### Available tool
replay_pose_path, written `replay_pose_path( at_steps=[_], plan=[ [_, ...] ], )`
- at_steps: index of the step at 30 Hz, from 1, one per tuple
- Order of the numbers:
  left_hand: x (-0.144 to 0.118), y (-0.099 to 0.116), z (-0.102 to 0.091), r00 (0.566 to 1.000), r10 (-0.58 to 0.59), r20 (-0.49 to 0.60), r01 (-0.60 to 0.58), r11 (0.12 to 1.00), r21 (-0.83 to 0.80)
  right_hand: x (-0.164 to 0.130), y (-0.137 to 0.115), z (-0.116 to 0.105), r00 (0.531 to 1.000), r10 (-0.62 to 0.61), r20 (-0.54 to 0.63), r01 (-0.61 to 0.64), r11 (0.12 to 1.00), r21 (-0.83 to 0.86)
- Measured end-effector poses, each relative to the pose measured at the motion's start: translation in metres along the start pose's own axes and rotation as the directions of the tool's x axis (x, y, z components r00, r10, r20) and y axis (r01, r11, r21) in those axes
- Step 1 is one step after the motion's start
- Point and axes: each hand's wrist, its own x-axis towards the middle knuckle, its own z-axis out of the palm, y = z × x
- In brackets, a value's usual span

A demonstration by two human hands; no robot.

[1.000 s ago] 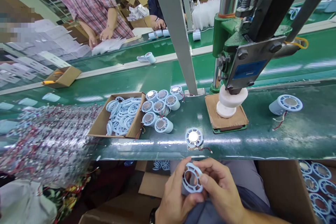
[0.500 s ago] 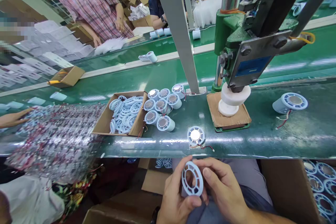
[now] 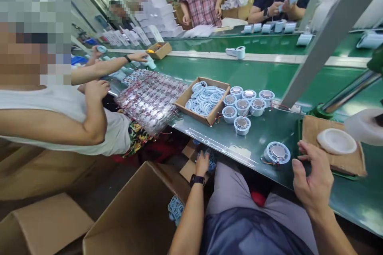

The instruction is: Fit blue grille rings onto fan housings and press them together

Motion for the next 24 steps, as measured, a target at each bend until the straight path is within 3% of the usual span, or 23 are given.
replay_pose_path(
  at_steps=[2, 5, 8, 10, 12, 15, 18, 21, 24],
  plan=[
    [0.009, 0.001, -0.002, 0.993, -0.006, -0.117, 0.001, 0.999, -0.046, 0.002, -0.002, 0.002, 0.993, -0.096, 0.066, 0.098, 0.995, -0.022],
    [0.006, 0.008, -0.024, 0.948, 0.046, -0.316, -0.092, 0.987, -0.13, 0.004, -0.001, 0.006, 0.963, -0.204, 0.177, 0.219, 0.973, -0.072],
    [0.003, 0.026, -0.058, 0.868, 0.184, -0.462, -0.287, 0.944, -0.164, 0.006, 0.004, 0.014, 0.939, -0.257, 0.228, 0.287, 0.951, -0.11],
    [0.014, 0.055, -0.08, 0.816, 0.332, -0.473, -0.436, 0.891, -0.126, 0.005, 0.006, 0.019, 0.934, -0.27, 0.235, 0.303, 0.946, -0.118],
    [0.037, 0.098, -0.095, 0.768, 0.504, -0.394, -0.567, 0.822, -0.054, 0.004, 0.007, 0.021, 0.935, -0.263, 0.238, 0.298, 0.947, -0.123],
    [0.088, 0.176, -0.099, 0.683, 0.714, -0.154, -0.713, 0.698, 0.07, 0.001, 0.007, 0.021, 0.937, -0.255, 0.239, 0.294, 0.945, -0.141],
    [0.134, 0.242, -0.091, 0.601, 0.795, 0.079, -0.792, 0.58, 0.193, 0.0, 0.009, 0.022, 0.94, -0.262, 0.221, 0.298, 0.943, -0.15],
    [0.158, 0.276, -0.087, 0.57, 0.791, 0.222, -0.811, 0.498, 0.306, 0.002, 0.009, 0.024, 0.948, -0.246, 0.203, 0.275, 0.952, -0.131],
    [0.157, 0.282, -0.09, 0.553, 0.778, 0.299, -0.818, 0.438, 0.373, 0.003, 0.001, 0.021, 0.953, -0.183, 0.242, 0.204, 0.977, -0.064]
  ],
)
